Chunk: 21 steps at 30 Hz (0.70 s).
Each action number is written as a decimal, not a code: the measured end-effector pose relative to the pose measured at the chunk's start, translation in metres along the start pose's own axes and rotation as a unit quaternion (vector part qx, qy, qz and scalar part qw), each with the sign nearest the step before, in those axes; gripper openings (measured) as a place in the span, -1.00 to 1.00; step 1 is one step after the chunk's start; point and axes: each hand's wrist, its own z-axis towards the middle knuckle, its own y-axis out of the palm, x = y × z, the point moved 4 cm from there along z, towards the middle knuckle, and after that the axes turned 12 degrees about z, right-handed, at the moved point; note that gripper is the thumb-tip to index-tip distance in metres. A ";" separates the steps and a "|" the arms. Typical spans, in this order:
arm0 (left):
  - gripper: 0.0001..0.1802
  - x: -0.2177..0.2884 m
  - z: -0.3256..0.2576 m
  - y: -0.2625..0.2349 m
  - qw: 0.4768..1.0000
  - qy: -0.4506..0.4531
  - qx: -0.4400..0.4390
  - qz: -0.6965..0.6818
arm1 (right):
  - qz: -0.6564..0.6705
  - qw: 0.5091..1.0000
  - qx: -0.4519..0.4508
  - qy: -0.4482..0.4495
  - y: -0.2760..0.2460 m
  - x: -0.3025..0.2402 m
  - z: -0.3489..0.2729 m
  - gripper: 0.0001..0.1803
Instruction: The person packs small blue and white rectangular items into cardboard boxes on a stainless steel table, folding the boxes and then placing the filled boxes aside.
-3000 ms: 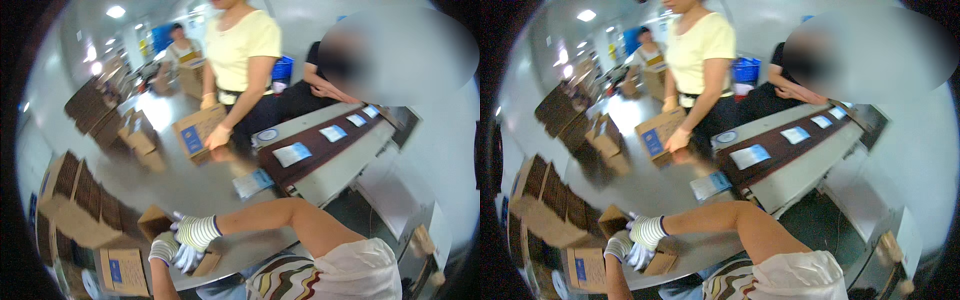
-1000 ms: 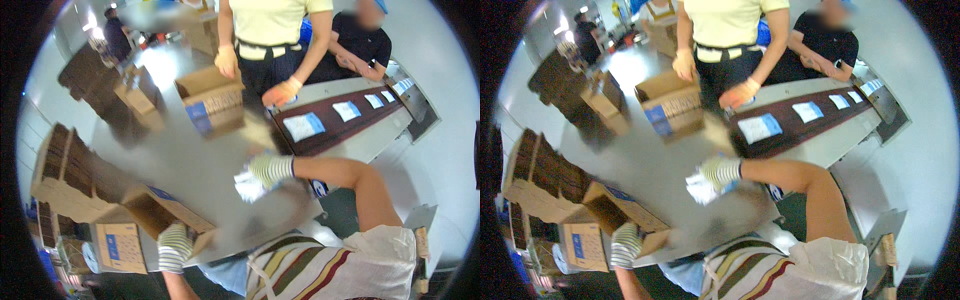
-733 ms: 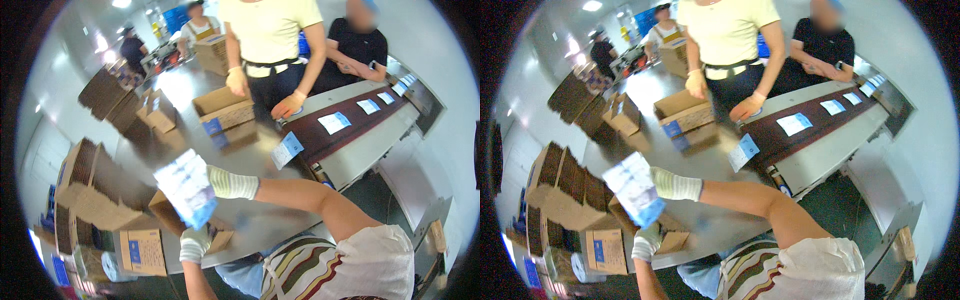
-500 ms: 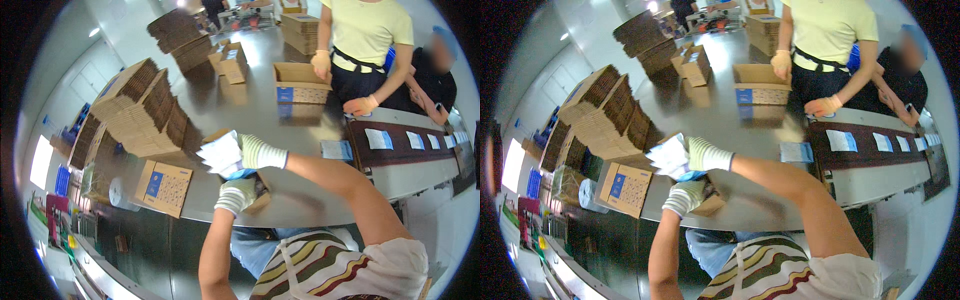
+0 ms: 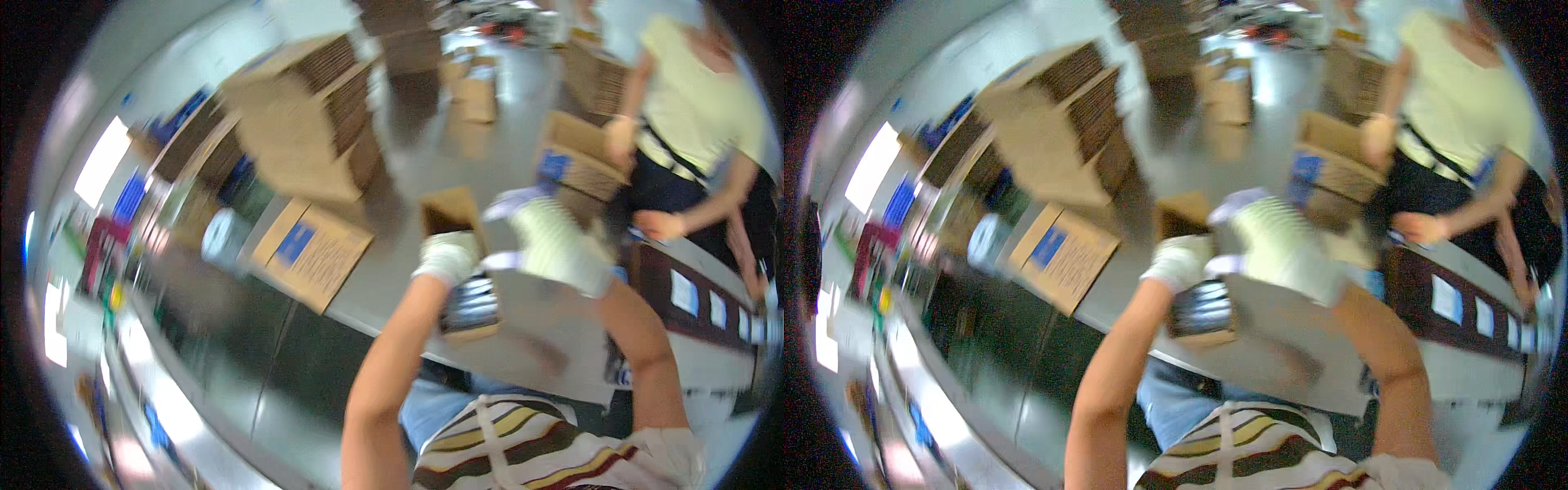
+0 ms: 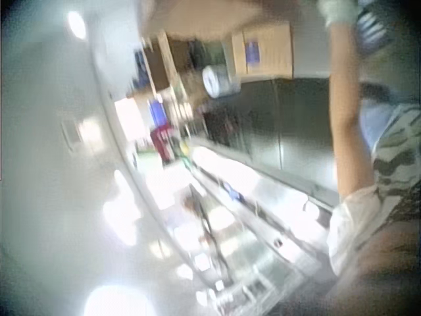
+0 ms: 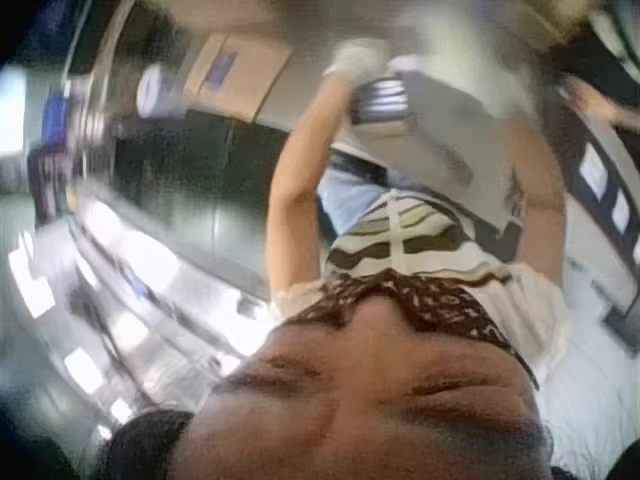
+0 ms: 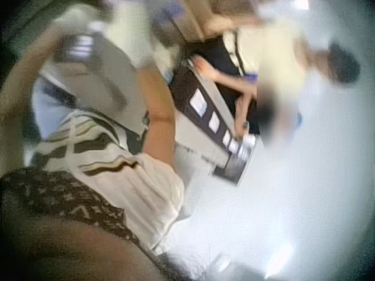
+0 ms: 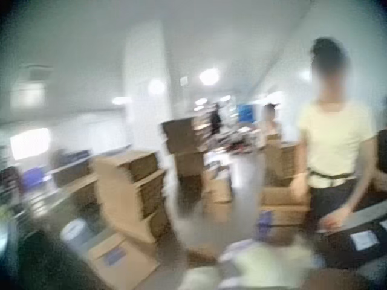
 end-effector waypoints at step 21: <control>-0.54 -0.004 0.028 0.058 0.978 0.137 -0.121 0.097 | 0.248 0.931 0.001 0.267 0.016 -0.007 -0.176 -0.57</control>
